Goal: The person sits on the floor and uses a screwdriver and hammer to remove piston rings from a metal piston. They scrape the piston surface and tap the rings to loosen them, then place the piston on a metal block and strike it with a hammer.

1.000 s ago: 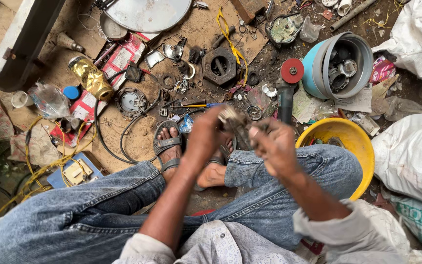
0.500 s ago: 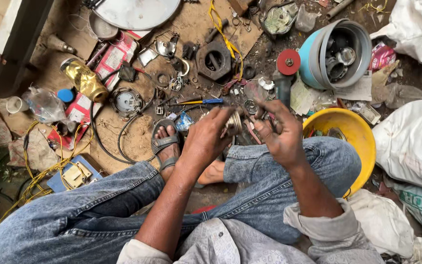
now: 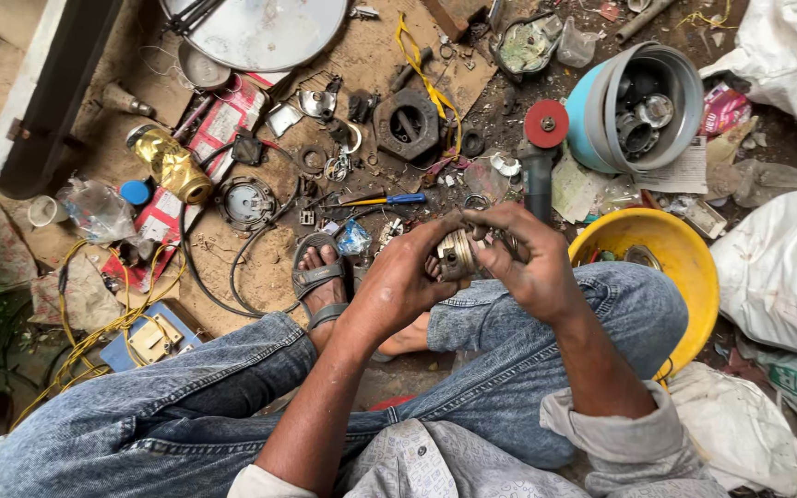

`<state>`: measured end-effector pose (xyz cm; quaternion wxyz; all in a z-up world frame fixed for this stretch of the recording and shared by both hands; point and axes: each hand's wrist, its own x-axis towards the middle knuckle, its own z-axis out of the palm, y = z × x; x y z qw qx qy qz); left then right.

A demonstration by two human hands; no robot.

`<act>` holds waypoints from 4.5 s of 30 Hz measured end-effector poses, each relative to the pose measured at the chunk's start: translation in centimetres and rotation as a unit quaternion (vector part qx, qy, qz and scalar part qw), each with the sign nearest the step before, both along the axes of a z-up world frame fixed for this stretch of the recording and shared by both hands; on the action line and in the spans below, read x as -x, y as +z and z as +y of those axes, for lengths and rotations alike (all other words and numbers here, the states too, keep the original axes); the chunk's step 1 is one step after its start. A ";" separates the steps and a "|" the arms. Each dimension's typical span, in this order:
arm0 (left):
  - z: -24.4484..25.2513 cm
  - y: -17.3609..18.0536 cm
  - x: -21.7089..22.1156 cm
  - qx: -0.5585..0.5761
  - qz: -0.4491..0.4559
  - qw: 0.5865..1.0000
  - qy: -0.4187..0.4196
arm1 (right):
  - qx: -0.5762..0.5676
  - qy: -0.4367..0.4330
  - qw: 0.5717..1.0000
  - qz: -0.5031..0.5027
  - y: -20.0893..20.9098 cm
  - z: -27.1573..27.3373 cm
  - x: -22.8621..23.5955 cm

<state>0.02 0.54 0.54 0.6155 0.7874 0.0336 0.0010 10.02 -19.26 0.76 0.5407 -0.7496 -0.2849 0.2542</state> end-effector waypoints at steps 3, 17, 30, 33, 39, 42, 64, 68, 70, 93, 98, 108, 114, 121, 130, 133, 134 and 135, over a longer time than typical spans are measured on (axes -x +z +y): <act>0.2 0.7 -0.1 0.025 0.025 0.999 0.027 | 0.024 0.020 0.999 -0.013 0.6 0.1 0.2; 0.9 -0.9 0.4 0.270 -0.025 0.962 -0.025 | -0.059 -0.010 0.998 0.037 0.3 -0.5 0.4; -3.3 -4.1 0.0 0.746 -0.023 0.665 -0.001 | -0.134 0.003 0.974 -0.181 -0.6 -0.2 2.3; -3.6 -3.9 -0.2 0.777 -0.015 0.630 0.018 | -0.102 0.009 0.971 -0.218 -0.7 -0.5 2.2; -3.8 -4.3 -0.2 0.817 0.006 0.576 0.032 | -0.121 0.058 0.949 -0.285 0.0 0.1 2.2; -3.8 -4.6 -0.2 0.809 0.005 0.587 0.027 | -0.122 0.056 0.954 -0.267 0.3 0.3 2.2; 4.5 -14.9 5.1 0.533 0.071 0.666 0.517 | 0.126 -0.035 0.976 -0.174 -30.4 9.0 -7.0; 5.2 -16.5 5.6 0.529 0.034 0.642 0.554 | 0.179 -0.135 0.973 0.061 -36.2 9.5 -3.4; 5.2 -16.8 5.9 0.520 0.036 0.638 0.567 | 0.173 -0.104 0.979 0.019 -36.8 9.3 -1.8; 4.7 -13.1 5.0 0.603 0.027 0.642 0.473 | 0.417 0.224 0.847 -0.241 -27.4 12.9 -9.3; 4.8 -9.3 5.5 0.600 0.033 0.678 0.422 | 0.339 0.275 0.852 -0.290 -13.1 12.4 -13.1; 5.8 -1.7 6.9 0.586 0.042 0.729 0.352 | 0.141 0.213 0.952 -0.167 2.7 2.8 -3.9; 6.8 -1.1 7.6 0.523 0.078 0.770 0.356 | 0.084 0.173 0.969 -0.154 1.7 2.8 0.3; 7.5 -0.7 7.6 0.432 0.090 0.867 0.233 | 0.123 0.185 0.952 -0.211 2.9 3.8 -0.1; 7.7 2.0 7.6 0.115 0.075 0.954 0.266 | 0.104 0.178 0.956 -0.210 3.7 3.8 -0.4; 7.9 2.5 7.8 0.036 0.087 0.964 0.248 | 0.090 0.184 0.956 -0.209 3.6 3.8 -0.3; 7.9 2.7 7.8 0.030 0.088 0.964 0.249 | 0.086 0.186 0.956 -0.209 3.7 3.7 -0.3; 7.8 2.8 7.8 0.024 0.088 0.964 0.249 | 0.084 0.185 0.957 -0.208 3.7 3.7 -0.2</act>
